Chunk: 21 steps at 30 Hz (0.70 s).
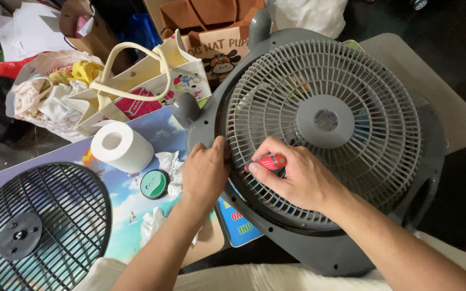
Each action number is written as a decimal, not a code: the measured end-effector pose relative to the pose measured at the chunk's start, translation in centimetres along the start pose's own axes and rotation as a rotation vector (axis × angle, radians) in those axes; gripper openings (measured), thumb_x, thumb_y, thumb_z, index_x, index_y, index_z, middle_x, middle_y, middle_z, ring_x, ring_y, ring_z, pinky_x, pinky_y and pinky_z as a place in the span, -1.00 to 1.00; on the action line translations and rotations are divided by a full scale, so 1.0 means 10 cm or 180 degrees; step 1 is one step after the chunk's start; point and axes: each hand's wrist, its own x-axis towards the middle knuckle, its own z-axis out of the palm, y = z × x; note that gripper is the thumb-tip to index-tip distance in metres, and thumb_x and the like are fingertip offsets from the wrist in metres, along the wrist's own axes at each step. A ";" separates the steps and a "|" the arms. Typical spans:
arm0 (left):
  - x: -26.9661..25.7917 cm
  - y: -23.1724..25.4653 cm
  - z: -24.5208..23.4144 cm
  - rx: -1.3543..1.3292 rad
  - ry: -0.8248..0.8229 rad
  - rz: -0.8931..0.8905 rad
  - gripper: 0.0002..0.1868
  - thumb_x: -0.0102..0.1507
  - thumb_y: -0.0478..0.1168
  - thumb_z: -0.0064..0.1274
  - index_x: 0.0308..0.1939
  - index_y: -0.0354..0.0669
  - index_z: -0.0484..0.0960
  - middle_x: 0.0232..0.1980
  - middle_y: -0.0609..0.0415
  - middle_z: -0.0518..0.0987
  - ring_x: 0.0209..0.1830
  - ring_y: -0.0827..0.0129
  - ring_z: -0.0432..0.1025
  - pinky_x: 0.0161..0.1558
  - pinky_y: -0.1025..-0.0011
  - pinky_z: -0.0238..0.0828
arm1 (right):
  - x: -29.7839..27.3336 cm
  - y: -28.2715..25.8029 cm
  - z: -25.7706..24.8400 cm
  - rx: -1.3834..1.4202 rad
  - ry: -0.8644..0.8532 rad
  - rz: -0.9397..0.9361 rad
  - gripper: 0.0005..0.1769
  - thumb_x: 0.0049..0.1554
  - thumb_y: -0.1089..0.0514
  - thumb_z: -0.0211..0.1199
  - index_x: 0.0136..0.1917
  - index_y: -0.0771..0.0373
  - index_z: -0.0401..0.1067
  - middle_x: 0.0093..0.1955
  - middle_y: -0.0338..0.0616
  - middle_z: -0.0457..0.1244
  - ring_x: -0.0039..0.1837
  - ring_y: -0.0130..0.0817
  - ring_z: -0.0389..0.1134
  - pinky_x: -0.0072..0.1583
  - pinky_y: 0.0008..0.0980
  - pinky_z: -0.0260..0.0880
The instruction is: The person uses a red-handled screwdriver to loosen and remove screws from the front grille of a grey electric fan. The person repeatedly unscrews fasteners around the grille perimeter and removes the grille, placing it on the table.
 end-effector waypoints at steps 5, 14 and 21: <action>-0.01 -0.03 0.02 -0.0247 0.0100 0.0029 -0.68 -0.01 -0.33 0.25 -0.24 -0.16 0.48 -0.33 0.02 0.69 -0.23 -0.04 0.50 -0.16 0.08 0.49 | 0.01 -0.01 0.03 0.0003 -0.0009 -0.0135 -0.70 0.17 -0.04 0.26 -0.02 0.23 0.41 -0.25 -0.11 0.41 -0.18 -0.21 0.52 -0.09 -0.29 0.46; -0.12 -0.04 0.06 -0.0385 -0.0276 -0.0477 -0.80 0.17 -0.26 0.16 -0.17 -0.11 0.50 -0.34 -0.04 0.68 -0.32 -0.08 0.58 -0.24 0.02 0.50 | 0.01 -0.03 0.06 -0.0082 -0.0117 -0.0097 -0.72 0.15 -0.03 0.27 -0.05 0.22 0.40 -0.31 -0.11 0.39 -0.24 -0.20 0.49 -0.14 -0.25 0.43; -0.19 -0.09 0.06 -0.0809 -0.0001 -0.0122 -0.70 0.07 -0.29 0.19 -0.15 -0.15 0.48 -0.26 0.00 0.71 -0.22 0.00 0.56 -0.18 0.07 0.49 | 0.01 -0.03 0.06 -0.0195 -0.0125 -0.0082 -0.72 0.15 -0.03 0.29 -0.04 0.22 0.40 -0.31 -0.08 0.39 -0.22 -0.15 0.49 -0.14 -0.24 0.43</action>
